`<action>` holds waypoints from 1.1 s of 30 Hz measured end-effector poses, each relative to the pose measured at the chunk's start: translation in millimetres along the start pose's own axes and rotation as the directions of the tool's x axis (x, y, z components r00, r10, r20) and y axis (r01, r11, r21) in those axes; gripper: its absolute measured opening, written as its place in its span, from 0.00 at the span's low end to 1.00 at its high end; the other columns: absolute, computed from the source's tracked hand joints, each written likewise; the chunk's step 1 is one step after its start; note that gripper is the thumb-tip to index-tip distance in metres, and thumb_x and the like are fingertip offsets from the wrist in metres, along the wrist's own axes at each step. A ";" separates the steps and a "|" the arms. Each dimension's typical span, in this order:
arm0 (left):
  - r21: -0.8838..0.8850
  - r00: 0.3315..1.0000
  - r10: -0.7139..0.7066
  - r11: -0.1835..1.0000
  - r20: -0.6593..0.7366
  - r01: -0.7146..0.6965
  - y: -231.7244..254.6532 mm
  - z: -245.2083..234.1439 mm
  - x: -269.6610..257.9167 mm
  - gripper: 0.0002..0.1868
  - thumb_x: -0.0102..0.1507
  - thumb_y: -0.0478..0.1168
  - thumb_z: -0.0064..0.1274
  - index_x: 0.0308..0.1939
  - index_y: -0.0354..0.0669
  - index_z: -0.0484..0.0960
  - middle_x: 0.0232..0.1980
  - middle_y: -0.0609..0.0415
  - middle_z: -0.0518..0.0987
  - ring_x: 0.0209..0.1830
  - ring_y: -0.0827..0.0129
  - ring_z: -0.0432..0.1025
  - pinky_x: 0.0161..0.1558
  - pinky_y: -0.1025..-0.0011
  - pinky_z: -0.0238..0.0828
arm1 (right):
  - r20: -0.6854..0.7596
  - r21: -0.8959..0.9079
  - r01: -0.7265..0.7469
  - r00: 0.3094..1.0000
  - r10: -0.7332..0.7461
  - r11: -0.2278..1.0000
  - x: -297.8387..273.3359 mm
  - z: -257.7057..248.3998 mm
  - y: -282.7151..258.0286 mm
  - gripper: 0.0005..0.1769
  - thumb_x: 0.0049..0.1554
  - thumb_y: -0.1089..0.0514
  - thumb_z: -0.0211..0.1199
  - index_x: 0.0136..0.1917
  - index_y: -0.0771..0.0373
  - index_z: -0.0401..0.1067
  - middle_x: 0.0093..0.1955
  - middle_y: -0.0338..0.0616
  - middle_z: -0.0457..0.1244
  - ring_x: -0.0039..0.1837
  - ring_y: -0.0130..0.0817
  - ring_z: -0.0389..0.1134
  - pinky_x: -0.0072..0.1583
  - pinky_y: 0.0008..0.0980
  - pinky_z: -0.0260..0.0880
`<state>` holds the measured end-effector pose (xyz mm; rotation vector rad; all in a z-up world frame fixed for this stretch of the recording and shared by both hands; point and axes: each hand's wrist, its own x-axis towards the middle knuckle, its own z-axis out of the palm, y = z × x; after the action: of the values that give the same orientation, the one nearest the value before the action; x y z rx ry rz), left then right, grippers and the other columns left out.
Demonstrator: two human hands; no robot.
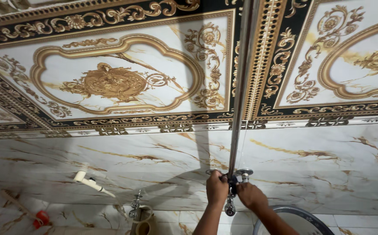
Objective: The person installs a shower fixture by hand, tightening the metal connectors, adjusting the vertical rod, and attaching the showerhead to the assembly on a tiled bathroom wall.
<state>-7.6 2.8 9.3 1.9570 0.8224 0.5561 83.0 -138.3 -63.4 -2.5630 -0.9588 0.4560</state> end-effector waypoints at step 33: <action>0.147 0.992 -0.108 0.984 0.061 0.098 31.6 -25.6 -26.3 0.09 0.59 0.37 0.61 0.41 0.42 0.79 0.42 0.47 0.84 0.47 0.49 0.79 0.46 0.56 0.74 | -0.158 -0.271 0.282 0.930 -0.331 0.920 21.6 1.6 19.8 0.13 0.63 0.51 0.50 0.58 0.56 0.67 0.44 0.52 0.67 0.42 0.55 0.71 0.40 0.50 0.73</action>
<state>-32.1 -13.2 47.9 2.0389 0.9371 0.3748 108.9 -137.2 -77.2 -2.5354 -1.3847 -0.0130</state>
